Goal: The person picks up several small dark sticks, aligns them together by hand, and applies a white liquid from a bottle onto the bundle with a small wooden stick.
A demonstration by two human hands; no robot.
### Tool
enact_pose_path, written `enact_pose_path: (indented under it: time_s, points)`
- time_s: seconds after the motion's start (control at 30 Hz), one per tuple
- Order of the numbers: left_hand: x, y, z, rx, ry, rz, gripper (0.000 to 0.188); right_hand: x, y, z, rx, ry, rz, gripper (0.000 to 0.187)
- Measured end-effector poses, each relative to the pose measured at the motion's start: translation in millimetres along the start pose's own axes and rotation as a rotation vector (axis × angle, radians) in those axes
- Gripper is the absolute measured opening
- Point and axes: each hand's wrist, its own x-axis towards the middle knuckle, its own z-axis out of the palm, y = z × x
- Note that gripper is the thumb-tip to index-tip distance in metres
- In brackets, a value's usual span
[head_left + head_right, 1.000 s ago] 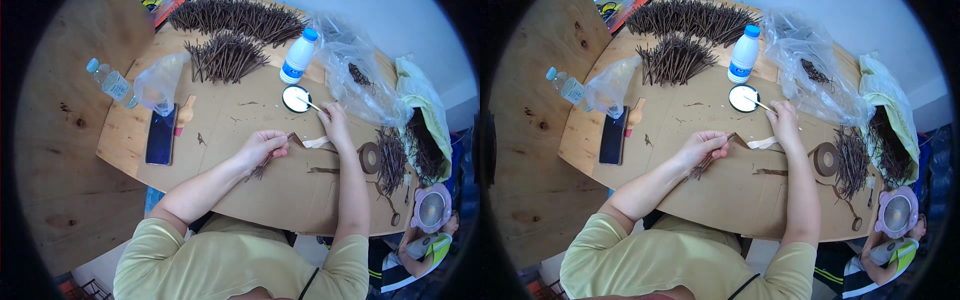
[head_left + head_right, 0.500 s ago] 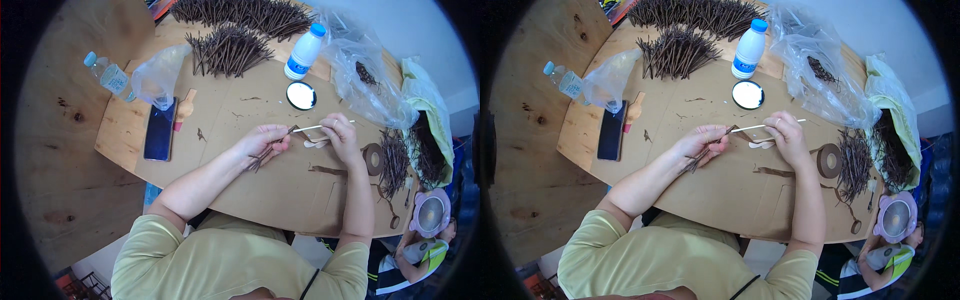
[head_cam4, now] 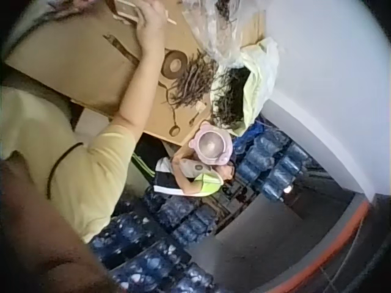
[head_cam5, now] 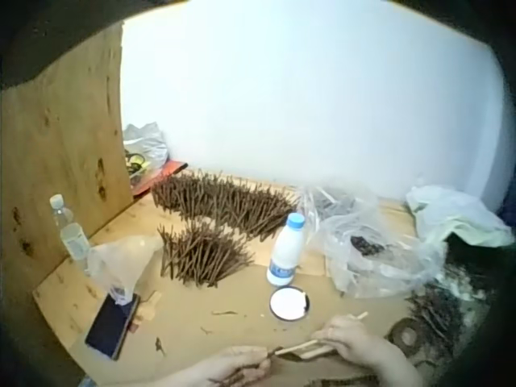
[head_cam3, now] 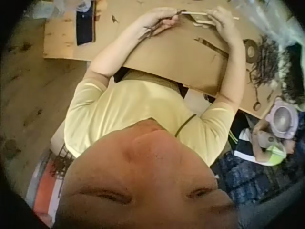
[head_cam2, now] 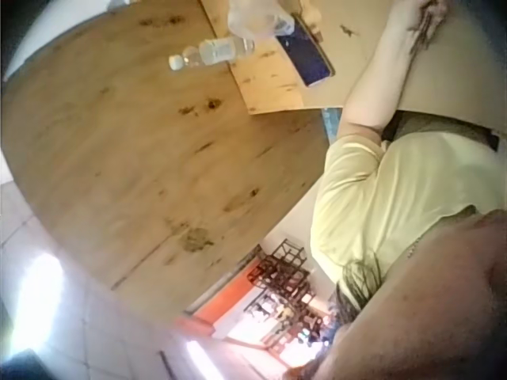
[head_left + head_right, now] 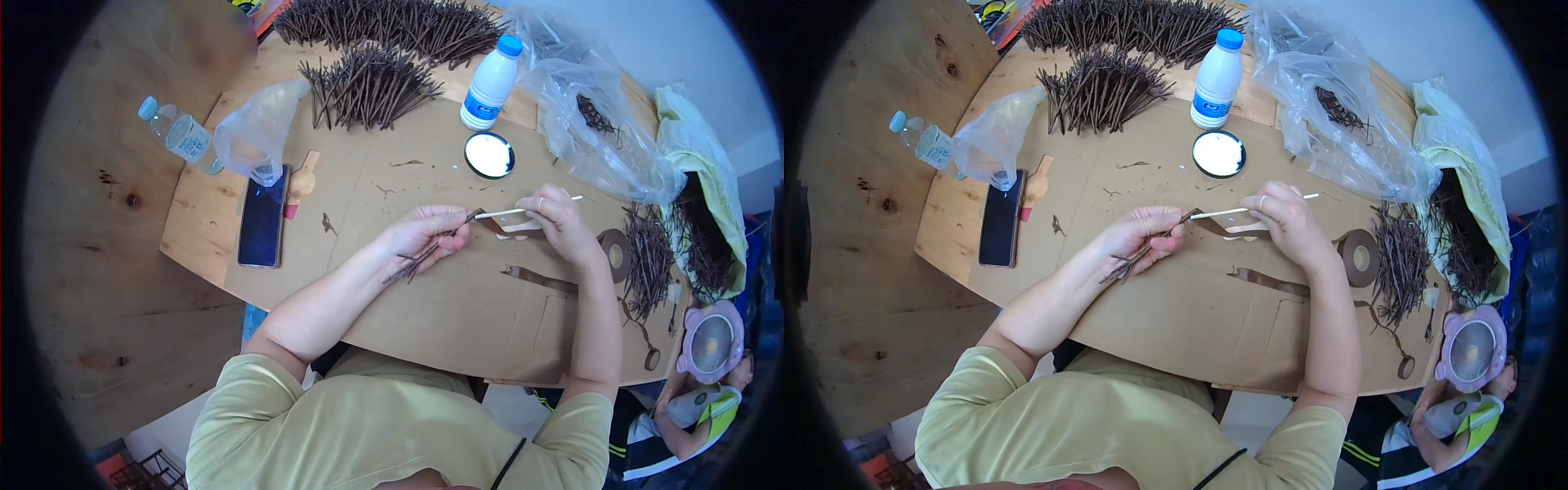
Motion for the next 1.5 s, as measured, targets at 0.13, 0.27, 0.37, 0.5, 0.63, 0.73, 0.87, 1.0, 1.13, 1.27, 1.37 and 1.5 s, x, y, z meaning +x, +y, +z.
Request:
enact_pose_path:
  time_s: [0.13, 0.27, 0.37, 0.5, 0.63, 0.73, 0.87, 1.0, 1.13, 1.27, 1.37, 1.5]
  points:
    - [0, -2, 0, 0.023, -0.03, -0.023, 0.015, 1, 4, -7, 0.061, -0.063, -0.034, 0.017]
    - [-1, -2, -1, 0.011, -0.049, -0.051, 0.018, 1, 3, -10, 0.112, -0.093, -0.034, 0.018]
    - [-1, -1, 0, -0.006, -0.07, -0.068, 0.019, 0, 2, -12, 0.124, -0.107, -0.019, 0.019]
    - [0, -2, -2, -0.01, -0.072, -0.078, 0.02, -1, 2, -13, 0.149, -0.144, 0.0, 0.02]
    - [-3, 0, 1, -0.026, -0.026, -0.078, 0.019, 0, 2, -17, 0.153, -0.196, 0.008, 0.018]
    - [3, 1, -6, -0.082, -0.1, -0.071, 0.016, -1, 12, -21, 0.165, -0.106, 0.073, 0.016]
    - [8, 0, -6, -0.137, -0.119, -0.069, 0.014, 7, 51, 4, 0.125, 0.194, 0.257, 0.014]
    - [2, 4, 4, -0.092, 0.029, -0.06, 0.014, 19, 62, 22, -0.184, 0.123, 0.205, 0.015]
    - [3, 3, -6, -0.103, -0.029, -0.048, 0.014, 24, 27, 21, -0.235, 0.285, 0.17, 0.021]
    - [3, -1, -11, -0.107, -0.073, -0.066, 0.014, 18, -32, 33, 0.58, 0.078, 0.447, 0.021]
    - [1, -1, -8, -0.059, -0.084, -0.021, 0.013, 13, -46, 37, 0.838, -0.078, 0.569, 0.02]
    - [0, -6, 7, 0.154, 0.125, 0.131, 0.012, 6, -56, 46, 0.806, 0.027, 0.654, 0.016]
